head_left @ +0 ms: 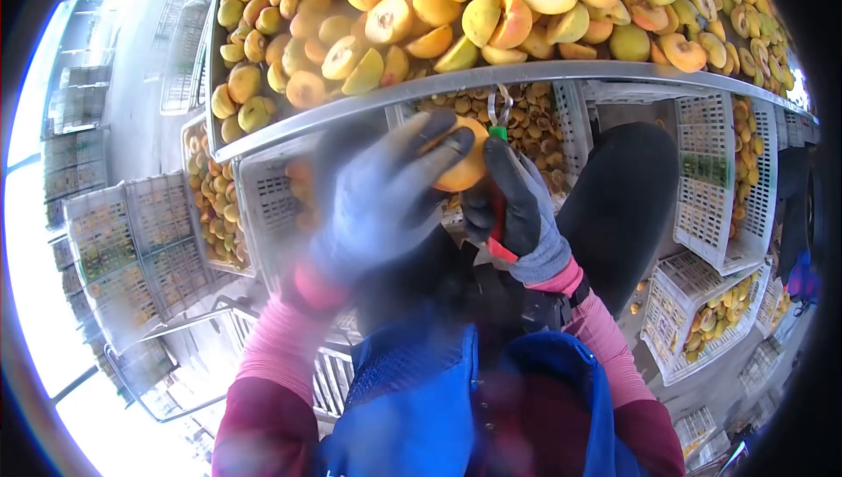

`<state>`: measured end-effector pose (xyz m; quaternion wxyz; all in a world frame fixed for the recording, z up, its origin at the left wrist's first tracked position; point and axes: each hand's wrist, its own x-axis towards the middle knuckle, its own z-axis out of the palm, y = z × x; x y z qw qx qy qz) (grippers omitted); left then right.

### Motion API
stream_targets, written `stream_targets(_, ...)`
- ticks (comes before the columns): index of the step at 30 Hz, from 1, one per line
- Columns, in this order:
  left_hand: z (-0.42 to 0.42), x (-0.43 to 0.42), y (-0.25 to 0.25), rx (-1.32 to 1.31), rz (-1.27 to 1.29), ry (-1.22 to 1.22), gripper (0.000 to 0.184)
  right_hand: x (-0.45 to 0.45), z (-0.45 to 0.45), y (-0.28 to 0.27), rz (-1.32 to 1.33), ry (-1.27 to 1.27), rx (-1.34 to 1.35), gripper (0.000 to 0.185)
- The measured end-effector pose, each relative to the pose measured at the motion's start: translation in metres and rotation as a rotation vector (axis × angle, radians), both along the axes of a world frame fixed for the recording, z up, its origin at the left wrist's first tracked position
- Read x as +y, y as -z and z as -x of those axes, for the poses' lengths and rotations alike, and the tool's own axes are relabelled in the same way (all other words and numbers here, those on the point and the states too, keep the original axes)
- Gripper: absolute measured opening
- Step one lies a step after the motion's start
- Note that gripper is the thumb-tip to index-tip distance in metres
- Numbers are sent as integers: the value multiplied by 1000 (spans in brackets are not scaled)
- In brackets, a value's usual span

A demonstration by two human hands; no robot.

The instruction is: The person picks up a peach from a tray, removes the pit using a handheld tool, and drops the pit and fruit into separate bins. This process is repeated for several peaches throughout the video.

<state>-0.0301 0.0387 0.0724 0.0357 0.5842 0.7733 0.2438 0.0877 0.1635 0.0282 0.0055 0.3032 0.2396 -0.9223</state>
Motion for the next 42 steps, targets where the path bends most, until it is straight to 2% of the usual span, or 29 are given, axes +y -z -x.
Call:
stream_targets(1, -4, -2, 3, 24, -87, -42, 66, -1, 0, -3, -59, 0, 0, 36)
stream_targets(2, -13, -6, 10, -361, -247, -155, 64, -2, -2, -3, -70, 26, 11, 32)
stream_targets(5, -38, -12, 18, -975, -480, -320, 53, -7, -11, -5, -23, 17, 123, 27)
stream_targets(9, -54, -2, 20, -1023, -446, -547, 43, -24, -16, 17, -226, 82, 259, 31)
stream_targets(11, -61, 2, 22, -1015, -429, -716, 39, -35, -12, 19, -372, 184, 218, 31)
stream_targets(13, -58, -8, 49, -512, -388, -609, 36, -27, -27, 14, -1097, -112, 63, 29)
stream_targets(15, -60, -1, 35, -850, -497, -641, 35, -30, -34, 6, -1163, -151, 145, 28)
stream_targets(16, -65, 2, 28, -945, -504, -666, 36, -31, -38, -1, -1343, -163, 149, 22)
stream_targets(19, -75, 8, 21, -1219, -543, -725, 34, -34, -42, -2, -1497, -133, 105, 18)
stream_targets(21, -73, 4, 29, -1377, -584, -758, 30, -35, -44, 0, -1498, -122, 124, 18)
stream_targets(23, -71, -7, 57, -775, -473, -596, 26, -35, -46, 2, -1494, -114, 145, 17)
stream_targets(25, -68, -14, 69, -419, -359, -481, 31, -37, -48, 5, -1509, -126, 123, 19)
stream_targets(26, -66, -18, 70, -360, -308, -457, 36, -38, -49, 6, -1518, -132, 111, 20)
stream_targets(29, -63, -20, 71, -492, -194, -505, 32, -37, -53, 11, -1497, -174, 125, 24)
stream_targets(31, -60, -20, 69, -491, -183, -445, 35, -40, -54, 12, -1489, -185, 93, 26)
stream_targets(33, -57, -20, 65, -300, -223, -251, 34, -45, -59, 24, -1462, -170, 126, 25)
stream_targets(34, -60, -15, 62, -534, -277, -371, 31, -52, -64, 44, -1441, -149, 177, 24)
stream_targets(35, -65, -7, 60, -768, -330, -489, 28, -54, -63, 45, -1242, -114, 180, 23)
stream_targets(36, -68, -2, 58, -896, -356, -548, 26, -56, -62, 45, -1046, -66, 177, 22)
stream_targets(37, -70, 2, 56, -1021, -390, -613, 25, -59, -62, 41, -672, -7, 125, 22)
stream_targets(39, -70, 6, 54, -1058, -416, -630, 29, -50, -58, 13, -217, -74, 6, 23)
stream_targets(41, -67, 5, 57, -1153, -378, -596, 28, -32, -55, -17, -59, -311, -118, 28)
stream_targets(42, -66, 5, 57, -1189, -329, -594, 30, -29, -57, -8, 177, -369, -94, 35)
